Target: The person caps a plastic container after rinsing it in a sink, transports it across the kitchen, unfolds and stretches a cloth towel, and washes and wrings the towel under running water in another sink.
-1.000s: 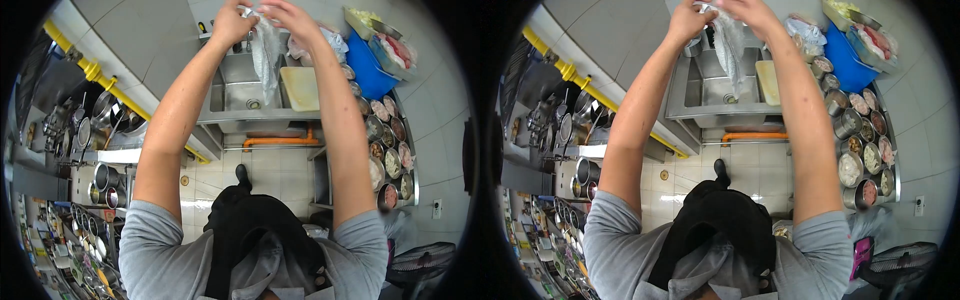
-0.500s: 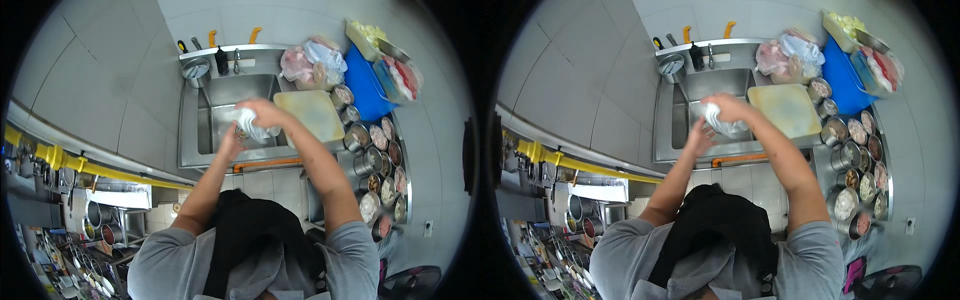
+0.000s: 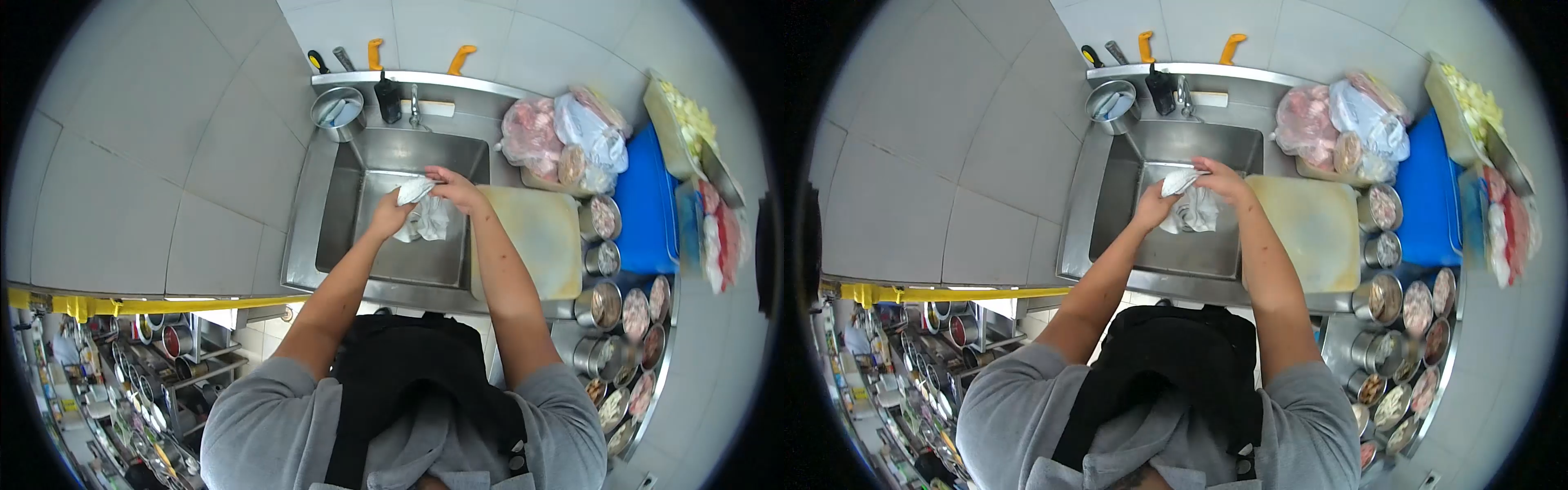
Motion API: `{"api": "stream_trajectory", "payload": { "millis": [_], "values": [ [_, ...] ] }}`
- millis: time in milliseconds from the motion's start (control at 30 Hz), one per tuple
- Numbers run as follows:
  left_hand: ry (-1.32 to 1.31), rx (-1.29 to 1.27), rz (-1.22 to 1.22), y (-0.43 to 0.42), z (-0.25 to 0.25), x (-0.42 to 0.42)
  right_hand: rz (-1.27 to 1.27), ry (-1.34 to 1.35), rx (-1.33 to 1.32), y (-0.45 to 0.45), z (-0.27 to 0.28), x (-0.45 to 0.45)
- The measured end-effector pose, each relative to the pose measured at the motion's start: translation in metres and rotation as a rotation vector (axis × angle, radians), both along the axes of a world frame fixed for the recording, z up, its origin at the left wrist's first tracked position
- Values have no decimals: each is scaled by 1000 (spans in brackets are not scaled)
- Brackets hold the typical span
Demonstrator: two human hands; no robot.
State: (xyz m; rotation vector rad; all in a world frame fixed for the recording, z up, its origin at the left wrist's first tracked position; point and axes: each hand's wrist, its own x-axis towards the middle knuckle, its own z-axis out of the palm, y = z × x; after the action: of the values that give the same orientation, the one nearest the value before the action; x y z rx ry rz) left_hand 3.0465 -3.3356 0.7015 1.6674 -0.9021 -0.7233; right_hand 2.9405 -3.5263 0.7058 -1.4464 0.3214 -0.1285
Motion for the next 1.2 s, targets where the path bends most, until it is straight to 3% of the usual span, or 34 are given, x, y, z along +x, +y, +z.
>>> {"api": "stream_trajectory", "payload": {
  "millis": [67, 100, 133, 200, 333, 400, 433, 500, 533, 600, 633, 667, 733, 767, 867, 933, 1000, 1033, 1100, 1133, 1167, 1200],
  "values": [
    [-138, 241, 146, -3, 18, -4, -151, 116, 458, -38, -31, 19],
    [-198, 134, 122, -6, -12, 6, -193, 76, 646, -59, -47, 37],
    [-202, 148, 139, -10, -11, 8, -173, 79, 657, -78, -65, 63],
    [-252, 284, 166, -14, -6, 6, -643, 207, 729, -104, -100, 112],
    [-212, 260, 271, -31, -30, 24, -813, 229, 744, -125, -100, 179],
    [-193, 247, 286, -44, -47, 41, -751, -198, 975, -130, -92, 191],
    [-166, 224, 296, -49, -55, 48, -761, -185, 984, -128, -89, 186],
    [-34, 200, 306, -67, -51, 58, -509, -311, 910, -121, -78, 161],
    [88, 166, 321, -77, -49, 63, -525, -301, 910, -111, -71, 144],
    [117, 128, 255, -95, -49, 79, -307, -102, 634, -89, -62, 119],
    [-25, 143, 198, -103, -43, 86, -140, -156, 429, -83, -97, 120],
    [-163, 156, 141, -108, -48, 92, -155, -140, 437, -78, -93, 113],
    [-143, 196, 128, -114, -61, 111, -2, 2, -320, -74, -77, 98],
    [-142, 228, 124, -115, -72, 122, -43, 115, -506, -76, -70, 101],
    [-172, 371, 129, -110, -94, 147, -130, 125, -714, -85, -84, 125],
    [-94, 378, 121, -106, -100, 145, -125, 53, -644, -80, -87, 140],
    [974, 2, 147, -107, -108, 144, -113, -23, -574, -67, -84, 153],
    [978, 7, 147, -110, -109, 141, -158, 25, -523, -58, -82, 156],
    [1254, -101, 194, -124, -104, 132, -204, 79, -471, -35, -83, 158],
    [1393, -158, 219, -130, -105, 129, -291, -39, -412, -20, -86, 156],
    [1594, -468, -85, -130, -252, 159, -376, -157, -352, -8, -86, 151],
    [1601, -469, -81, -138, -261, 163, -374, -150, -352, 0, -83, 143]
  ]
}}
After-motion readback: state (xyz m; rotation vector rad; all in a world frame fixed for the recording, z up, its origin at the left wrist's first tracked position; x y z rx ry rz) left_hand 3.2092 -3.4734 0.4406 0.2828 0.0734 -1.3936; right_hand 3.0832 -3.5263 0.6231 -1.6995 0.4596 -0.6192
